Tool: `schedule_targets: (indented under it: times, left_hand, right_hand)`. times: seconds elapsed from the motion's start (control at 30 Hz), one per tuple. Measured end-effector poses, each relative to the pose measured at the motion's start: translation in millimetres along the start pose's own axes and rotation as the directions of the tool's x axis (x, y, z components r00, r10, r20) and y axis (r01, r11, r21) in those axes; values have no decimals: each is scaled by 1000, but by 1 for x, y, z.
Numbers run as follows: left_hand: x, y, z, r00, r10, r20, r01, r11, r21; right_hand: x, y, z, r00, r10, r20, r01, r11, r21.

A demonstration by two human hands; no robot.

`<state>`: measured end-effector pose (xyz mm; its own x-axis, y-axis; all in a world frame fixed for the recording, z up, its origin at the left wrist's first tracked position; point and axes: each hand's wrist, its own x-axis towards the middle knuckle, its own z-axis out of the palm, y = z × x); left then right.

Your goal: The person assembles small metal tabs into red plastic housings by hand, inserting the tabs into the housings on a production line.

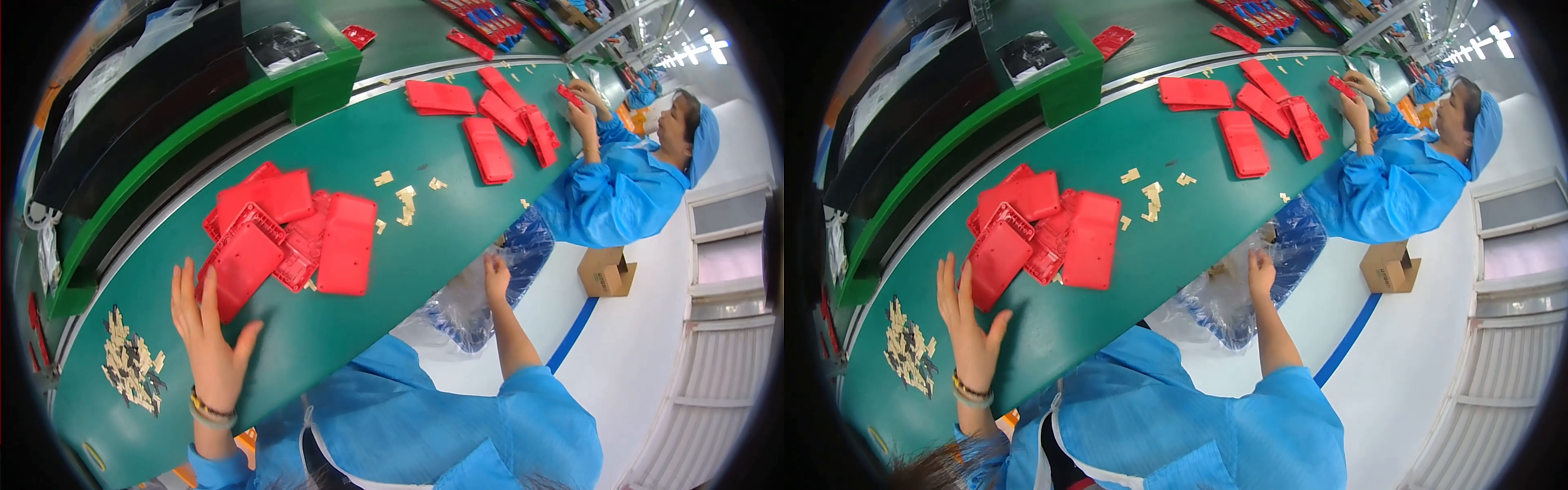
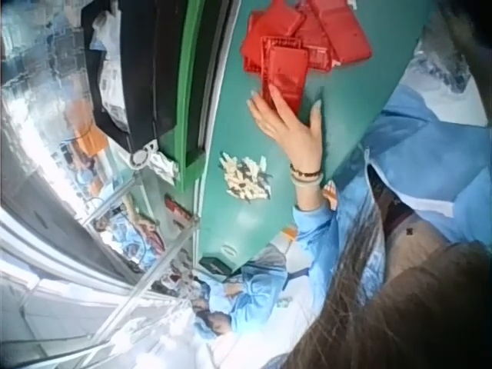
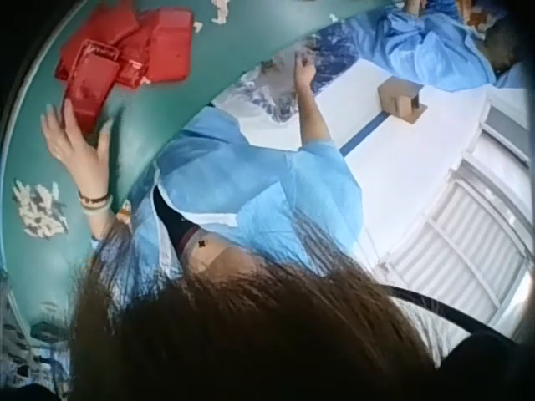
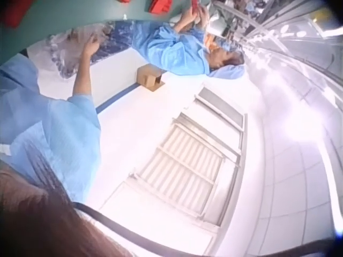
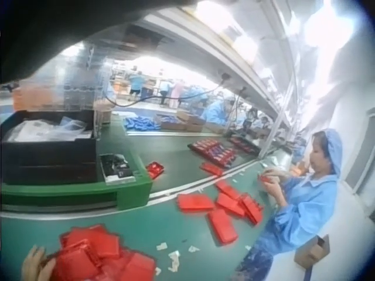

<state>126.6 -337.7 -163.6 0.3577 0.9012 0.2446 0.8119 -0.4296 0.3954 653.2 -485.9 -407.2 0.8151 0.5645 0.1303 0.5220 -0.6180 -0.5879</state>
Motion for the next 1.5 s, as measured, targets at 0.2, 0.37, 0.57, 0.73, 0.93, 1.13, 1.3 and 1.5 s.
schedule_targets:
  times: [0.2, 0.37, 0.57, 0.73, 0.93, 1.13, 1.3, 1.5]
  left_hand:
    - [-7, 79, -11, 903, 374, 211, -125, 699, -704]
    - [3, 151, 68, 835, 428, 346, 336, 100, -936]
    - [38, 185, 107, 969, 246, 20, -44, 253, -966]
    - [32, 178, 100, 964, 161, 212, 226, -71, -972]
    - [38, 154, 102, 971, -107, 212, 194, -154, -969]
    - [47, 154, 76, 930, -47, 363, 316, -397, -861]
    - [46, 161, 106, 965, -148, -214, -161, 307, -938]
    - [50, 154, 107, 909, -196, -367, -259, 423, -868]
  right_hand:
    - [8, -25, -57, 974, 149, -172, -37, 850, 525]
    - [-17, -109, -102, 936, 37, -350, 238, 665, 708]
    - [-84, -213, -123, 930, -173, -324, 364, 548, 753]
    - [-96, -246, -109, 924, -285, -256, 339, 298, 892]
    - [-103, -287, -108, 942, -326, 82, -81, 15, 997]
    - [-101, -285, -86, 841, -366, 399, -447, -54, 893]
    - [-128, -313, -64, 896, -325, 302, -218, 269, 938]
    - [-155, -302, -70, 871, -325, 369, -336, 153, 929]
